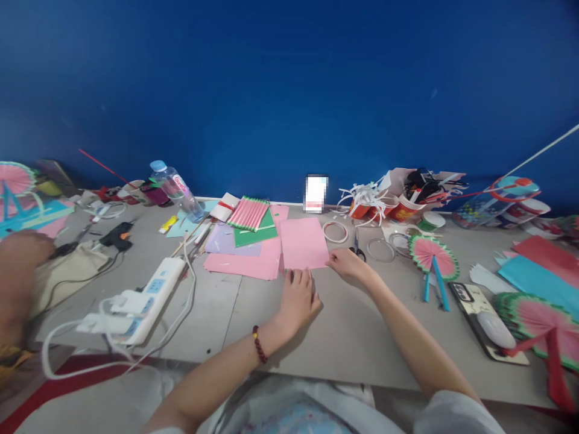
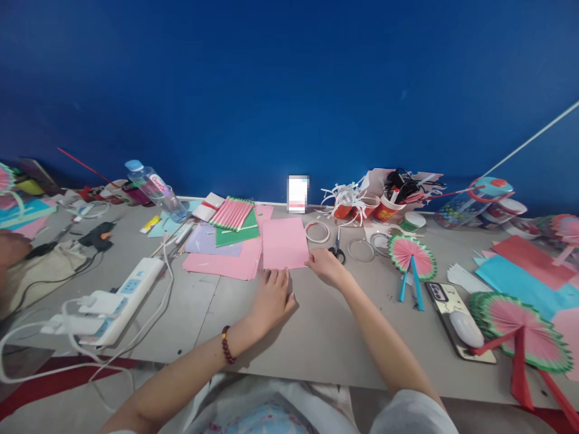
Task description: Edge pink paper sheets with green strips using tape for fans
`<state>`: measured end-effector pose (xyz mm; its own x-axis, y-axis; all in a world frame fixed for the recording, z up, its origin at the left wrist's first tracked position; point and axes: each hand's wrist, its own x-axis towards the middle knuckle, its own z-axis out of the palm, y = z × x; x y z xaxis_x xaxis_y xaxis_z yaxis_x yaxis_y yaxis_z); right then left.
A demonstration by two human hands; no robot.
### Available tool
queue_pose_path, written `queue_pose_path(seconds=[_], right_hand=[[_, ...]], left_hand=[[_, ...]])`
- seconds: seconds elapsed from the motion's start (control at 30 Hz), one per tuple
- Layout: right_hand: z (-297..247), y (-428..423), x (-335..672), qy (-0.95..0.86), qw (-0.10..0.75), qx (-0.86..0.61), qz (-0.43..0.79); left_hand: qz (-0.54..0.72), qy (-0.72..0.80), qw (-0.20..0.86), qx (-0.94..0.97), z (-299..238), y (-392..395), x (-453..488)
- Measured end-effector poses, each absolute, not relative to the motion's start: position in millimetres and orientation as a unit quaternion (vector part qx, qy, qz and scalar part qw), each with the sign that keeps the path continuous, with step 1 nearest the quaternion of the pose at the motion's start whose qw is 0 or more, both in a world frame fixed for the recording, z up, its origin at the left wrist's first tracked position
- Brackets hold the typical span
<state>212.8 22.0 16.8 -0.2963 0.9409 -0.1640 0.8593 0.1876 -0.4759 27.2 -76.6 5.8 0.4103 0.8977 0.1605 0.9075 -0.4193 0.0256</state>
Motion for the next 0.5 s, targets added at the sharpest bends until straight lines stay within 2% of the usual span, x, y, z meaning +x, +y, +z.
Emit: queue_pose_path(seconds=[0.5], right_hand=[[24.3, 21.7, 210.7, -0.767, 0.059, -0.592, 0.242]], left_hand=[[-0.072, -0.526, 0.016, -0.847, 9.6, -73.7, 26.4]])
